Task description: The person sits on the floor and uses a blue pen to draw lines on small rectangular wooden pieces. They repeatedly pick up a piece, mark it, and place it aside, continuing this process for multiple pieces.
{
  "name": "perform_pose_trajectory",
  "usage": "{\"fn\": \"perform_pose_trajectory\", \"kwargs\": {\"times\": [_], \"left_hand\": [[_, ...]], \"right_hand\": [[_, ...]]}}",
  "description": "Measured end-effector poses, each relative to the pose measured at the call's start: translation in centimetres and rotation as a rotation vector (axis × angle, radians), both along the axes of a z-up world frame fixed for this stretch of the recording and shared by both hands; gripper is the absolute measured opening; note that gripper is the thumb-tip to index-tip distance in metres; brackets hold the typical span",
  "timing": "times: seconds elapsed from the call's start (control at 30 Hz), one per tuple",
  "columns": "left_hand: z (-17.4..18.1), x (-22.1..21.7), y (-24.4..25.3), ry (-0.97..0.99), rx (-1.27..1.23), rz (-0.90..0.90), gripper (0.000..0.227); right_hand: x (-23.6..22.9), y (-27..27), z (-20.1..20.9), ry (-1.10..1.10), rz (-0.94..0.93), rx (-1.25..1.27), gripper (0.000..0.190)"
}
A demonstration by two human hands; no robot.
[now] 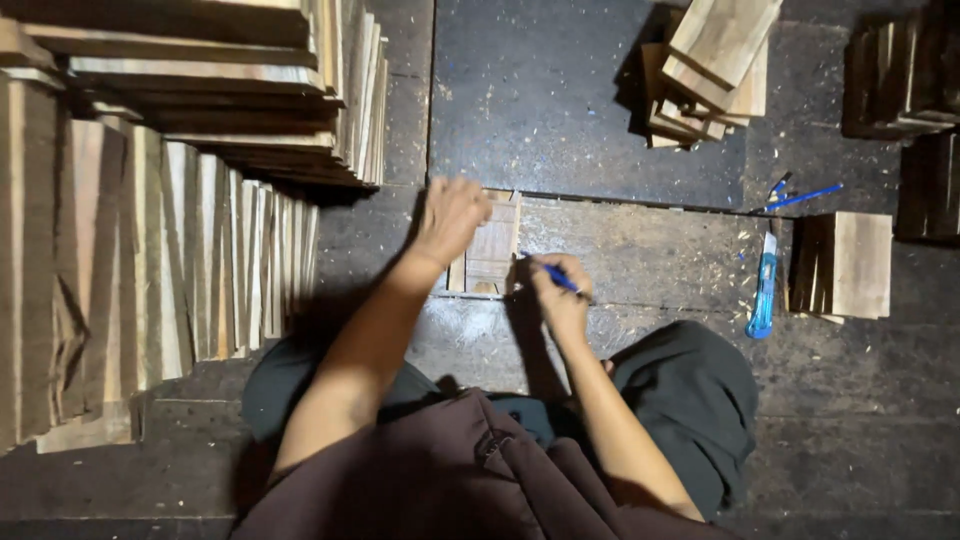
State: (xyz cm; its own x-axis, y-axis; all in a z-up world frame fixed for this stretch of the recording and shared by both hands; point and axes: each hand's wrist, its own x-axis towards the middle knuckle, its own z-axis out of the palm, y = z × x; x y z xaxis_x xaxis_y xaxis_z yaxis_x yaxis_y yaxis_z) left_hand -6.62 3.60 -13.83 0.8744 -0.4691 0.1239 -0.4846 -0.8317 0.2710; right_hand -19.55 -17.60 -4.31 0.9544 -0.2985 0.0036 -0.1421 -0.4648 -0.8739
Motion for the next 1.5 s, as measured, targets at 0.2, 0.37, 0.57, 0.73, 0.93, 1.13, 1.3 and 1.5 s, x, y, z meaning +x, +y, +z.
{"fn": "perform_pose_trajectory", "kwargs": {"times": [0.2,0.37,0.57,0.73,0.93,1.13,1.3,1.5], "left_hand": [[3.9,-7.8,-0.1,0.126,-0.071,-0.038,0.044],[8.0,-8.0,-0.2,0.292,0.112,-0.054,0.078],[7.4,-7.7,-0.6,0.356,0.127,0.0,0.078],[8.0,-8.0,-0.7,0.367,0.133,0.002,0.074],[7.8,-8.0,-0.9,0.361,0.144,0.022,0.072],[6.4,-7.9,-1.3,0.36,0.153,0.028,0.074],[4.7,-7.9,-1.9,0.342,0.318,0.046,0.085],[2.1,-8.1,-3.1,0.269,0.426,0.091,0.081]], "right_hand": [[6.2,0.1,-2.2,-0.04,-0.172,0.3,0.012],[9.0,3.8,-3.3,-0.064,-0.107,0.356,0.014],[10.1,6.5,-3.1,-0.062,-0.049,0.324,0.012],[10.9,6.1,-3.4,-0.045,0.027,0.267,0.012],[12.4,5.0,-3.5,-0.067,0.174,0.068,0.009],[13.9,4.2,-5.3,-0.011,0.236,-0.039,0.01],[18.2,2.5,-6.0,0.032,0.441,-0.204,0.008],[22.3,-1.4,-7.2,0.253,0.525,-0.34,0.006]]}}
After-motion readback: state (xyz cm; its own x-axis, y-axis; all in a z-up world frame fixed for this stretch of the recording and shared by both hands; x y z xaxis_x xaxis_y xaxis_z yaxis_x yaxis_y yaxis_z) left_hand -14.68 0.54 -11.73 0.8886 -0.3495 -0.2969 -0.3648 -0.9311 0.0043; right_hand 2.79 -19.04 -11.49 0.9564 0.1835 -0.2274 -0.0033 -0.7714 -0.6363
